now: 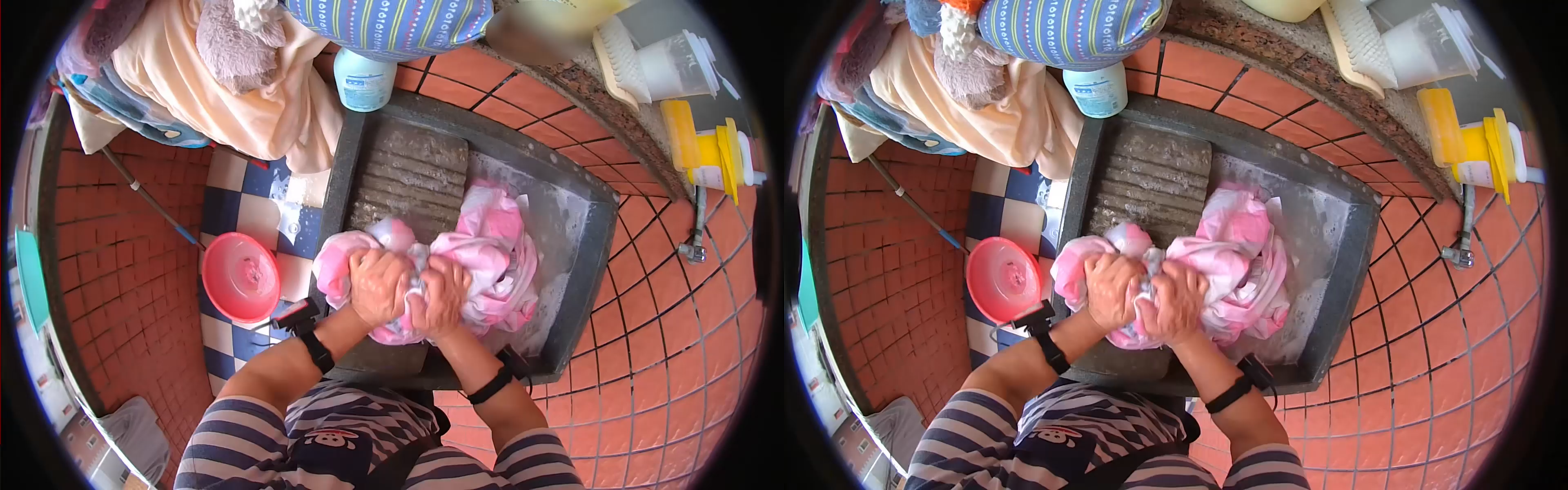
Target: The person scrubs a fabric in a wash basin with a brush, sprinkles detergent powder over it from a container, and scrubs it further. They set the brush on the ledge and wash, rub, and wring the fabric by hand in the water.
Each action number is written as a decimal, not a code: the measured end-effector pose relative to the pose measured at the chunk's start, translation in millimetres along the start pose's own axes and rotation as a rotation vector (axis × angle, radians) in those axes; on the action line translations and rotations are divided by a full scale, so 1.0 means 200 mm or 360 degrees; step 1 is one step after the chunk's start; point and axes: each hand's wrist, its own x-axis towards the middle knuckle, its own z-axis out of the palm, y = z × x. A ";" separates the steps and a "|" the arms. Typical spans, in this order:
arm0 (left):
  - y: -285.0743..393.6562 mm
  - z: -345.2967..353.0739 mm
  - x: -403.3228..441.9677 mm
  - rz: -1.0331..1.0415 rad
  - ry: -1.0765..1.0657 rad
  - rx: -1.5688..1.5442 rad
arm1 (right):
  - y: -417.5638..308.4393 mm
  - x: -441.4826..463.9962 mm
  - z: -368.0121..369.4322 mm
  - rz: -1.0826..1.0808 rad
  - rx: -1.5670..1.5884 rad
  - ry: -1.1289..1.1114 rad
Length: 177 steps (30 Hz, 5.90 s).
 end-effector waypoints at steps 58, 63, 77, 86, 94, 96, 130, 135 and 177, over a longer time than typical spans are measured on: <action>0.88 0.45 -0.34 -0.0092 -0.0523 -0.0685 | 0.45 0.03 -1.78 0.1121 0.1485 0.0790; 0.58 0.61 -0.27 -0.0487 -0.0363 -0.0292 | 0.25 -0.19 -2.02 0.0523 -0.0144 0.1296; 1.04 0.41 0.38 -0.0465 -0.0533 -0.1451 | -0.24 -0.31 -2.43 -0.0204 0.0321 0.1946; 1.67 -0.62 0.98 0.0687 0.0282 -0.2319 | -0.69 -0.04 -2.33 -0.0535 0.1294 0.1328; 0.83 -0.96 0.67 -0.0270 0.0763 -0.2331 | -0.86 0.36 -1.66 -0.0331 0.2506 0.0555; 0.45 -0.74 0.42 -0.0560 0.0808 -0.2097 | -0.70 0.36 -1.29 0.0099 0.2658 0.0620; 0.17 -0.16 -0.05 -0.0217 -0.0201 -0.0207 | -0.18 -0.08 -0.12 0.0307 -0.0207 0.0048; 0.10 0.02 -0.25 0.0045 -0.0025 0.0059 | -0.08 -0.18 -0.07 -0.0007 -0.0092 -0.0024; 0.08 0.02 0.21 -0.0962 -0.0555 -0.0825 | 0.34 -0.46 -0.80 0.1527 0.2047 0.1121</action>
